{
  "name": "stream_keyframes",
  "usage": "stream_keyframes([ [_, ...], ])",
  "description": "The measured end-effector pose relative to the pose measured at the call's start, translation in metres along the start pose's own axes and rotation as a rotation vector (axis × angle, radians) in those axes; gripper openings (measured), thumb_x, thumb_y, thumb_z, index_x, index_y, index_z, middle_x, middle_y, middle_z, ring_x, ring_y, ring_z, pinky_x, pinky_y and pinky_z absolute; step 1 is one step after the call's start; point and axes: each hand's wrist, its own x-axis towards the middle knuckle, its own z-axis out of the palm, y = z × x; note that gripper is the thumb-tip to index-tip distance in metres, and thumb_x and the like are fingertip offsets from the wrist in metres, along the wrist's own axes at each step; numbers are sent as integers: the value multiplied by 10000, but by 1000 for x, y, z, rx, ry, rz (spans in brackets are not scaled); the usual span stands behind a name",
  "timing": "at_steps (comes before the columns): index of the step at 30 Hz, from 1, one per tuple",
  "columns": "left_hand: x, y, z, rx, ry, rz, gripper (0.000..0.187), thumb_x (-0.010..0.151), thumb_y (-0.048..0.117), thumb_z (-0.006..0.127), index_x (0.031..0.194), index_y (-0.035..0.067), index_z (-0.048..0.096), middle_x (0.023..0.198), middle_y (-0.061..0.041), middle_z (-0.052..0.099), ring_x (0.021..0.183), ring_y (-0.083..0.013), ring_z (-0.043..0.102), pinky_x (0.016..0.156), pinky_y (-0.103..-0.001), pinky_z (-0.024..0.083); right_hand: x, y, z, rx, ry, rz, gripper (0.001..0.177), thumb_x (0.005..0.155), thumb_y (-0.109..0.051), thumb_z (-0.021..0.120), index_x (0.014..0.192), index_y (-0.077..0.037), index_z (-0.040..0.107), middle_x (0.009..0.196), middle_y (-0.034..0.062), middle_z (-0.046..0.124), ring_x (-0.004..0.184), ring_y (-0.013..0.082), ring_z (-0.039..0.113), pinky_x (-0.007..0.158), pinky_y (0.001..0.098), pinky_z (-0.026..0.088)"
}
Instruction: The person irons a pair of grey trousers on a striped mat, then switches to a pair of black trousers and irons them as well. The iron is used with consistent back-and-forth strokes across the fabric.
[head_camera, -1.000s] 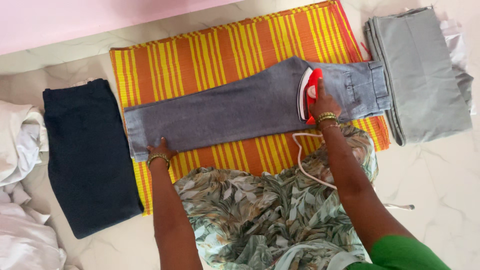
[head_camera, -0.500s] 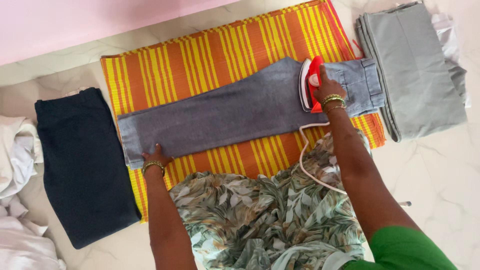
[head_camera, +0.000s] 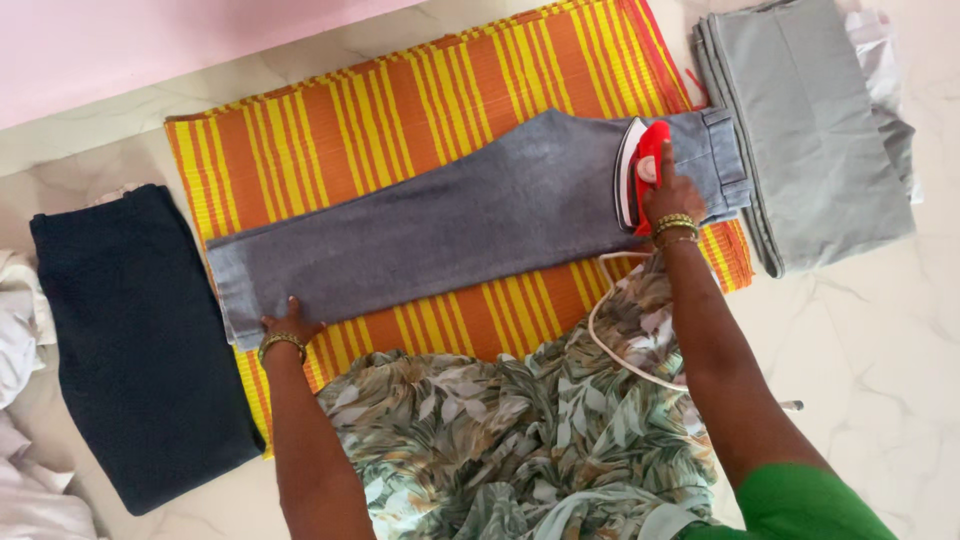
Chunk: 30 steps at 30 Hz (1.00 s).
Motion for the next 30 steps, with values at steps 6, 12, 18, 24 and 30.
stream_keyframes([
  [6,-10,1,2,-48,45,6,1088,771,606,782,1648,421,165,1694,-323,-75,1514,-572,222,1205,-563,359,36,-6,6,35,12,-57,983,872,-283,688,1676,-397,135,1026,220,723,905,428,721,735,574,570],
  [12,-20,18,9,18,-6,-159,1174,835,544,767,1643,448,-79,1709,-220,-145,1582,-417,-1,1227,-614,265,2,-16,-1,55,-33,-42,1015,868,-328,687,1672,-388,69,1030,233,724,917,429,719,760,567,567],
  [18,-51,57,2,127,-113,-48,796,894,626,622,1577,265,432,1669,-127,394,1530,-364,385,1187,-575,398,-47,-40,-13,116,-141,-129,990,896,-371,659,1678,-289,58,1019,239,729,913,440,715,781,576,555],
  [24,-150,95,50,-38,82,292,830,913,599,612,1577,190,329,1582,-175,408,1351,-437,501,1104,-548,433,-86,-92,15,156,-72,-172,865,922,-328,654,1650,-263,190,1042,214,722,912,429,718,763,590,565],
  [30,-116,105,63,260,50,574,631,996,544,567,1503,179,475,1648,-142,423,1462,-416,458,1183,-526,421,-87,-118,30,175,85,-81,808,900,-276,664,1598,-275,255,1134,206,686,954,419,709,754,579,566],
])
